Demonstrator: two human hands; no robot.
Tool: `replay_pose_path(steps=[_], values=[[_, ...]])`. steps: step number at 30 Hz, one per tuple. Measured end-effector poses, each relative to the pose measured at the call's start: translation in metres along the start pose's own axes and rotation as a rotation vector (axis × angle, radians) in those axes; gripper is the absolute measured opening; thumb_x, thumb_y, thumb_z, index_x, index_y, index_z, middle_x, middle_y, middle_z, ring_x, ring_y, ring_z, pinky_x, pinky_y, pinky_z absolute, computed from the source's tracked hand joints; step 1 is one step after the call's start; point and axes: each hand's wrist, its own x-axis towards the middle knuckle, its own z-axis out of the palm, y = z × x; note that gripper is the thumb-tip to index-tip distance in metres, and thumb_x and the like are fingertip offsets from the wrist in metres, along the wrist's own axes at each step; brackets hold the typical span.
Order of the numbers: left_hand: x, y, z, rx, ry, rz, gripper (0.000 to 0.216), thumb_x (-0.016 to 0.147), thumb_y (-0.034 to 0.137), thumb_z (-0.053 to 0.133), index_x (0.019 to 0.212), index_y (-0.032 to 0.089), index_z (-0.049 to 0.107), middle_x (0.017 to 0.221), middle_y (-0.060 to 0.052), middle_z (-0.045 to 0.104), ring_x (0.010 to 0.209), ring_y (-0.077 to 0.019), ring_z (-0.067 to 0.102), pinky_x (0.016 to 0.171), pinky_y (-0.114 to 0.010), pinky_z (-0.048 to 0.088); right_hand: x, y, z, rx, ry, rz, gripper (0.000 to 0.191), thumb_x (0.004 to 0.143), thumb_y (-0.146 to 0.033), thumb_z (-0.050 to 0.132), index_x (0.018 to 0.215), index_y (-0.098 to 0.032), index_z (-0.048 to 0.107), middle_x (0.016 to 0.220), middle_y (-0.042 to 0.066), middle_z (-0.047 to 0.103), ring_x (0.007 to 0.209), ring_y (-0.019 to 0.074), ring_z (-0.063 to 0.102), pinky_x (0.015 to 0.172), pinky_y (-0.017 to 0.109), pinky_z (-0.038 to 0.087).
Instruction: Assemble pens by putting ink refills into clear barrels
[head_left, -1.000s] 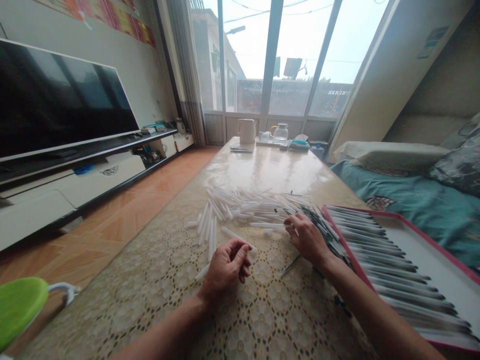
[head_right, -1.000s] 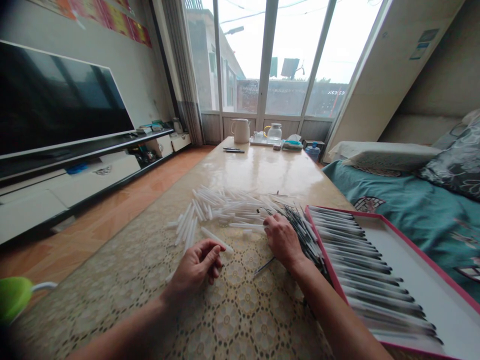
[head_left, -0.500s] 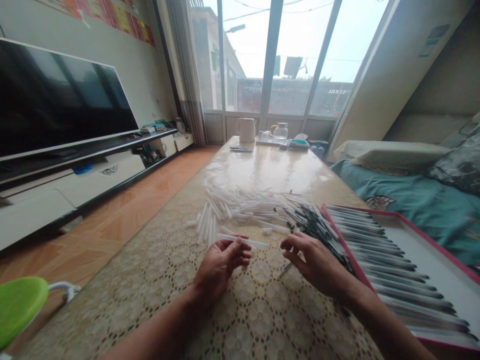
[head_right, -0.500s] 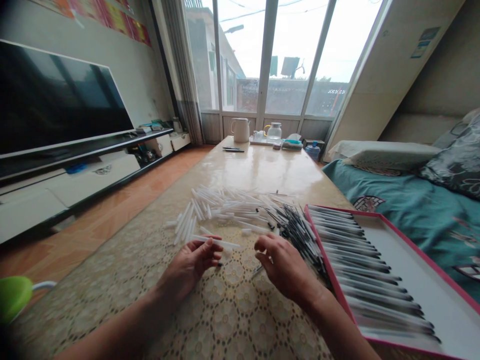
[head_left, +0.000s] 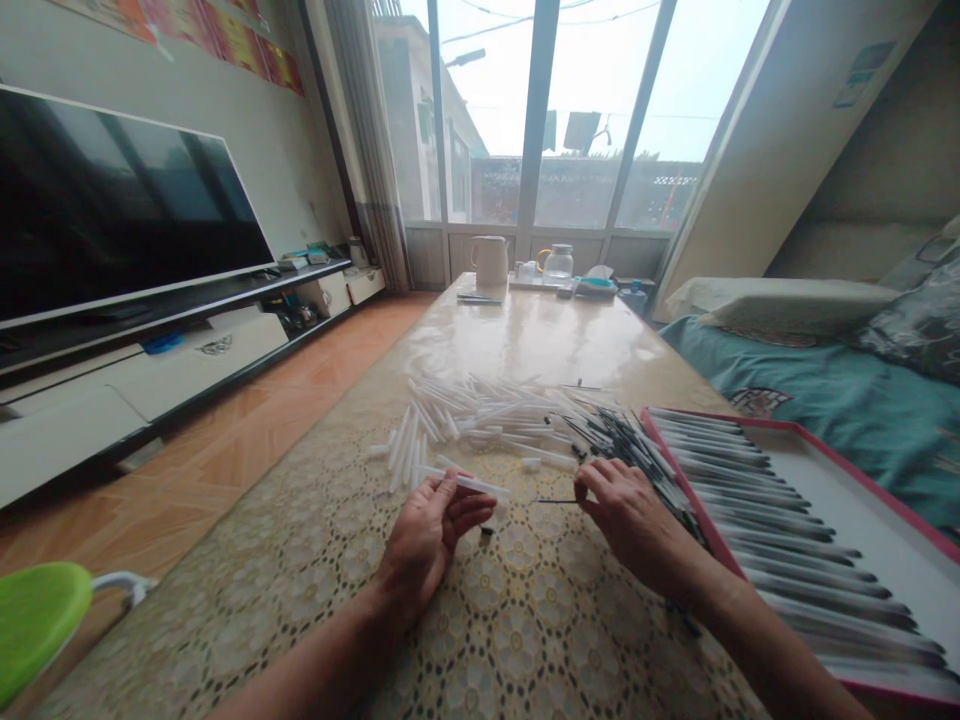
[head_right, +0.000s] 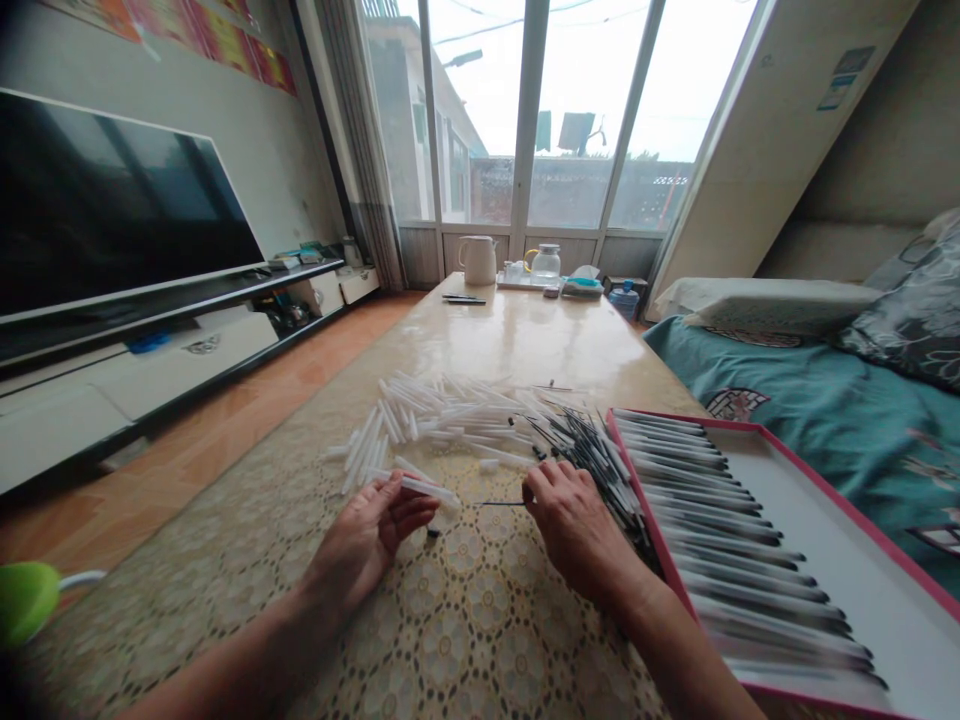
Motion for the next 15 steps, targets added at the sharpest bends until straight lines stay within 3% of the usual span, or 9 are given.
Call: replay_pose_path(steps=[5,15], values=[[0.003,0.000,-0.004,-0.050,0.016,0.033,0.011,0.088,0.017,0.051,0.080,0.012,0.057,0.071,-0.008,0.071,0.067,-0.0161,0.070,0.068,-0.026,0.057,-0.002,-0.026,-0.012,0.257,0.109,0.065,0.010,0.085,-0.016,0.043,0.076,-0.021,0.043,0.063,-0.003,0.049,0.055,0.0110,0.046,0.055,0.024,0.034],[0.004,0.001,-0.004,-0.090,0.006,0.057,0.007,0.085,0.017,0.055,0.080,0.013,0.057,0.070,-0.007,0.071,0.068,-0.0167,0.070,0.070,-0.027,0.057,-0.003,-0.036,-0.009,0.200,0.160,0.014,0.009,0.079,-0.014,0.045,0.073,-0.021,0.047,0.059,-0.004,0.047,0.051,0.0094,0.042,0.051,0.023,0.030]])
